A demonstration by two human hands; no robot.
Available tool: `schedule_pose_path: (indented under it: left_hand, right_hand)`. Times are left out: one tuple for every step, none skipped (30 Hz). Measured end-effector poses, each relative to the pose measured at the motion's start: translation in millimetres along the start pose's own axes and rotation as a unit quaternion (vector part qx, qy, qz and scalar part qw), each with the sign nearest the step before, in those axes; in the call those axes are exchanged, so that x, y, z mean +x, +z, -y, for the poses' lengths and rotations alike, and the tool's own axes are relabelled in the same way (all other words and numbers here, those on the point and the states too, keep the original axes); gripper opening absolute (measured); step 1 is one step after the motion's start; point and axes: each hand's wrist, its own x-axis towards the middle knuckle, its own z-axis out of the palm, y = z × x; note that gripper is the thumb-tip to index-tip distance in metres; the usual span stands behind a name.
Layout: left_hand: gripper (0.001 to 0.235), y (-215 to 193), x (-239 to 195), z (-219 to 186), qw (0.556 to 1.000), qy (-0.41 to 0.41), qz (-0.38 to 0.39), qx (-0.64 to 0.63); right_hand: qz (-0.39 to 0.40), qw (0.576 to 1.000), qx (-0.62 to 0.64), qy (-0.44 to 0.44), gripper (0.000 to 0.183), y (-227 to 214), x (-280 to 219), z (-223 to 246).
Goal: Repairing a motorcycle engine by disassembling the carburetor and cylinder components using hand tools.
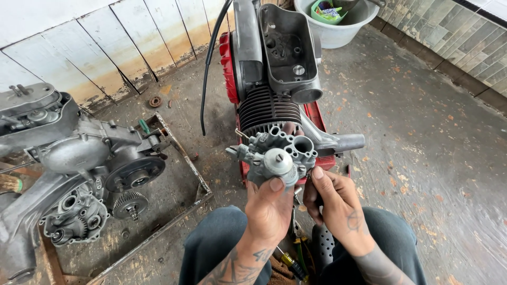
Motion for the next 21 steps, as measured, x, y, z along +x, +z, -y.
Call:
schedule_pose_path:
  left_hand:
    - [0.063,2.7,1.8,-1.5,1.0,0.0,0.001,0.0]
    - [0.064,5.2,3.9,-2.9,1.0,0.01,0.017,0.001]
    - [0.066,7.7,6.1,-4.3,0.999,0.019,0.033,0.001]
    - [0.066,4.0,5.1,-2.6,0.999,0.019,0.034,0.001]
    - [0.056,0.0,4.2,-0.9,1.0,0.016,0.021,-0.016]
    - [0.047,-4.2,3.1,0.4,0.999,0.014,0.008,-0.033]
    - [0.047,-3.5,3.6,-0.2,0.999,0.014,0.009,-0.033]
    - [0.047,-2.5,4.0,-0.6,0.999,0.014,0.014,-0.027]
    - [0.048,-1.5,4.6,-0.8,0.999,0.014,0.019,-0.021]
    - [0.048,-1.4,3.7,-0.4,1.0,0.012,0.02,-0.021]
    - [0.049,-1.3,2.7,-0.1,1.0,0.01,0.018,-0.015]
    - [0.051,-1.0,2.4,0.0,1.0,0.009,0.016,-0.008]
    - [0.051,1.0,3.3,-0.2,1.0,0.008,0.017,-0.008]
    - [0.053,2.9,3.9,-0.3,0.999,0.013,0.037,0.0]
    - [0.056,4.8,4.3,-0.7,0.998,0.018,0.057,0.009]
    - [0.056,5.8,3.7,-0.8,0.998,0.02,0.057,0.009]
    - [0.06,6.7,2.9,-1.2,0.999,0.015,0.045,0.013]
    - [0.063,7.5,2.2,-1.9,0.999,0.01,0.033,0.018]
    - [0.063,10.3,3.5,-3.4,0.999,0.011,0.033,0.019]
    - [0.067,13.0,4.4,-4.6,0.999,0.013,0.037,0.019]
    - [0.071,15.5,5.3,-5.7,0.999,0.015,0.042,0.019]
  right_hand:
    - [0.0,1.0,0.0,-0.001,0.051,1.7,-1.0,3.7]
    - [0.0,0.996,-0.07,-0.058,0.036,3.4,-2.0,7.4]
    - [-0.001,0.984,-0.139,-0.114,0.03,5.0,-2.8,11.1]
    - [-0.002,0.984,-0.14,-0.114,0.03,5.3,-3.2,13.4]
    - [-0.031,0.956,-0.243,-0.16,0.019,5.6,-3.4,15.5]
    - [-0.059,0.916,-0.342,-0.202,0.022,6.3,-3.6,17.4]
    - [-0.059,0.916,-0.341,-0.202,0.022,8.1,-4.2,19.1]
    - [-0.067,0.896,-0.381,-0.217,0.019,9.6,-4.9,21.0]
    - [-0.074,0.874,-0.42,-0.232,0.016,10.9,-5.5,22.7]
    - [-0.076,0.874,-0.42,-0.231,0.016,10.8,-5.6,21.7]
    - [-0.07,0.881,-0.409,-0.229,0.008,10.8,-5.7,20.6]
    - [-0.065,0.886,-0.398,-0.228,0.012,10.7,-5.2,20.0]
    - [-0.066,0.886,-0.398,-0.229,0.012,10.1,-3.8,18.4]
    - [-0.054,0.927,-0.326,-0.177,0.024,9.5,-2.8,16.7]
    - [-0.043,0.959,-0.251,-0.123,0.037,9.1,-1.9,14.9]
    - [-0.042,0.959,-0.251,-0.124,0.037,6.1,-0.7,8.6]
    - [-0.028,0.988,-0.134,-0.065,0.044,3.3,0.3,2.2]
    - [-0.015,1.0,-0.014,-0.005,0.051,0.9,1.5,-4.3]
    - [-0.014,1.0,-0.014,-0.006,0.051,0.8,1.0,1.3]
    - [-0.009,0.995,-0.081,-0.059,0.039,0.6,-0.1,6.6]
    - [-0.004,0.983,-0.148,-0.112,0.031,0.3,-1.1,11.8]
